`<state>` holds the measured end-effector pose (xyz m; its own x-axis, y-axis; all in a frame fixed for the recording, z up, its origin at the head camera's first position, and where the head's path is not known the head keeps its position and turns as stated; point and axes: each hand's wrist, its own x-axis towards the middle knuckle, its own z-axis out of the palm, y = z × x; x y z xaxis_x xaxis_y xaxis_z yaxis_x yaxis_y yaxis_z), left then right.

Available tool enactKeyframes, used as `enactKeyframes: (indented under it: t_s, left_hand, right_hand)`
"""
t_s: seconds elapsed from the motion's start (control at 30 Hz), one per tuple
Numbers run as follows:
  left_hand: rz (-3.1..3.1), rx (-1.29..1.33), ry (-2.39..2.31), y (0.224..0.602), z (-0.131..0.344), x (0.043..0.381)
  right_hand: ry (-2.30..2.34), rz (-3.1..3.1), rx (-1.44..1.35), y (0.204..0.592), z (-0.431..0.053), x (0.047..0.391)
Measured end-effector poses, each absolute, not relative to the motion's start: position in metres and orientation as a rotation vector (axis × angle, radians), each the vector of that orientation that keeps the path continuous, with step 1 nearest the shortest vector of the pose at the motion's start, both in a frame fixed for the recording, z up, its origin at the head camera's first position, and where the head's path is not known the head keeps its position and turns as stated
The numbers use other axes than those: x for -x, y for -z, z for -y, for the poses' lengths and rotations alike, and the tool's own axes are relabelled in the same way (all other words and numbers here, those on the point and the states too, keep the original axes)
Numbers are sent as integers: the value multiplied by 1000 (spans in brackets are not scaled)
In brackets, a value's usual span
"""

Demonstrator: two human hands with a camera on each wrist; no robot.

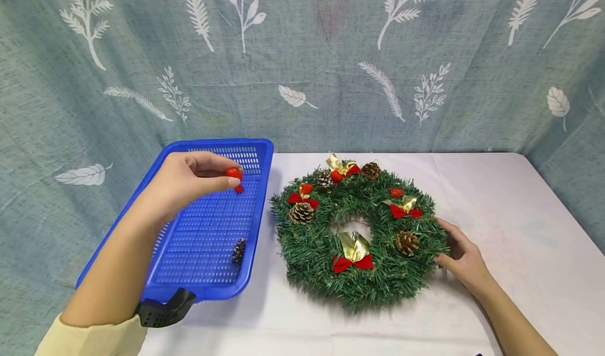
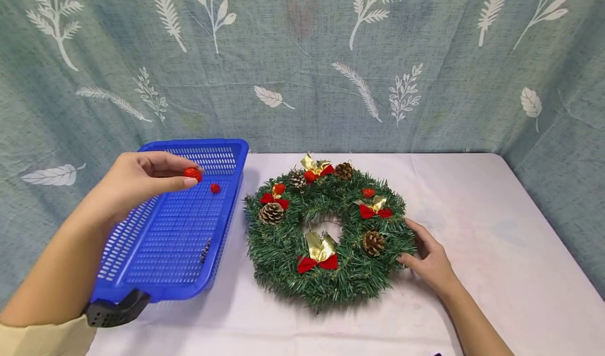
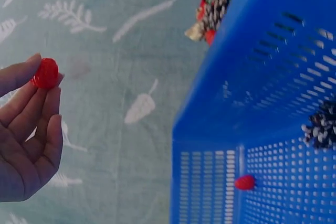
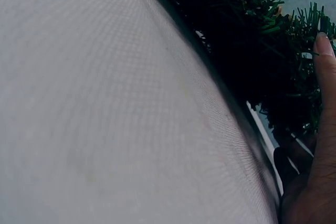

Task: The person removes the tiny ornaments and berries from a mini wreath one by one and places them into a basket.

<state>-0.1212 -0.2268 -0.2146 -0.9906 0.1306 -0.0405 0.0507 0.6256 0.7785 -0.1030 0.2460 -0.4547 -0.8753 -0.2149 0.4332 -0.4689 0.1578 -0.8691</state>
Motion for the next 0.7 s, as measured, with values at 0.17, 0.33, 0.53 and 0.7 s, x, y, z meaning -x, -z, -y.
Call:
enactKeyframes:
  t_s: [0.17, 0.33, 0.53, 0.7]
  left_hand:
    - [-2749, -145, -1324, 219, 242, 133]
    - [-2745, -91, -1377, 222, 255, 143]
    - [-2695, 22, -1476, 226, 273, 153]
    - [-2647, 80, -1521, 231, 284, 161]
  right_hand:
    - [-1764, 2251, -650, 455, -247, 103]
    - [-1773, 2226, -663, 456, -247, 103]
    - [-1810, 2212, -664, 456, -247, 103]
    - [-1785, 2222, -661, 456, -246, 103]
